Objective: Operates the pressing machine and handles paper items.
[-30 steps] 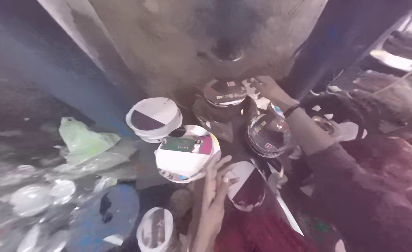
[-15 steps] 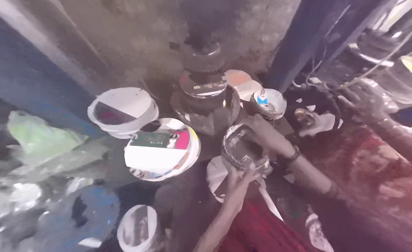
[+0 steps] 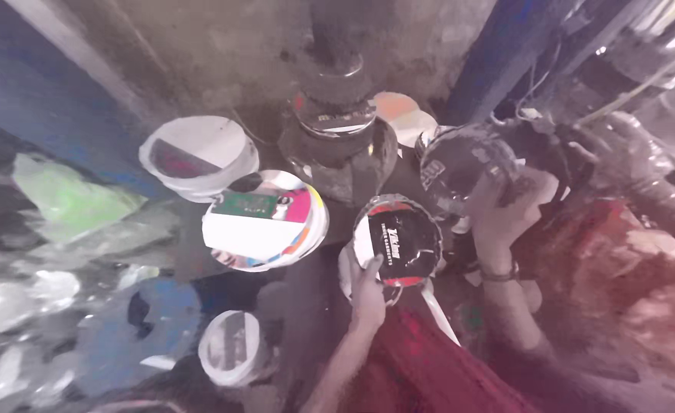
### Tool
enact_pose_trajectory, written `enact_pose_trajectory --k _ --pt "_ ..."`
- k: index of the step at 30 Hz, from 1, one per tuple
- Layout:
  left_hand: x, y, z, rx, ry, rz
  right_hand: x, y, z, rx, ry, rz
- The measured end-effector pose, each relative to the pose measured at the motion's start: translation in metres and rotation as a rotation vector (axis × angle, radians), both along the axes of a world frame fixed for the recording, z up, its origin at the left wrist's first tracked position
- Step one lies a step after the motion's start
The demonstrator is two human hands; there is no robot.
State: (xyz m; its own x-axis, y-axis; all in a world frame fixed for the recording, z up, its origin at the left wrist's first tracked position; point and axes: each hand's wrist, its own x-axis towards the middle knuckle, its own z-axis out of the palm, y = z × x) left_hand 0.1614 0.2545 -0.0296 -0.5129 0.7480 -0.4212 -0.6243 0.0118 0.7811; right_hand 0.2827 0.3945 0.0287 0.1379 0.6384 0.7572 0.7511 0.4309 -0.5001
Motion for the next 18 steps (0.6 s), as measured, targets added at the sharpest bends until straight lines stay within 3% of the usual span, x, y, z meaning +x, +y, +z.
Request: enact_pose_trajectory --k 3,7,9,12,14,16,18 --pt "0.0 0.004 0.008 0.036 -0.067 0.071 -0.007 -0.022 -0.016 -0.084 -0.074 0.06" --pt "0.001 0.006 0.004 0.115 -0.006 0.168 0.003 -0.012 -0.017 0.134 0.018 0.097" --pt "-0.002 0.007 -0.006 0.12 0.124 0.245 0.012 -0.006 0.007 0.21 0.062 0.124" --pt "-0.006 0.01 -0.009 0.062 0.194 0.283 0.0 -0.032 0.066 -0.019 0.02 0.12" --pt "-0.008 0.015 -0.011 0.058 0.223 0.302 -0.001 -0.036 0.062 -0.03 0.196 0.271" --pt "-0.008 0.02 -0.017 0.069 0.273 0.335 0.007 -0.037 0.031 -0.067 0.367 0.562" --pt "-0.005 0.023 -0.02 0.12 0.324 0.341 -0.005 -0.057 0.012 -0.183 0.345 0.706"
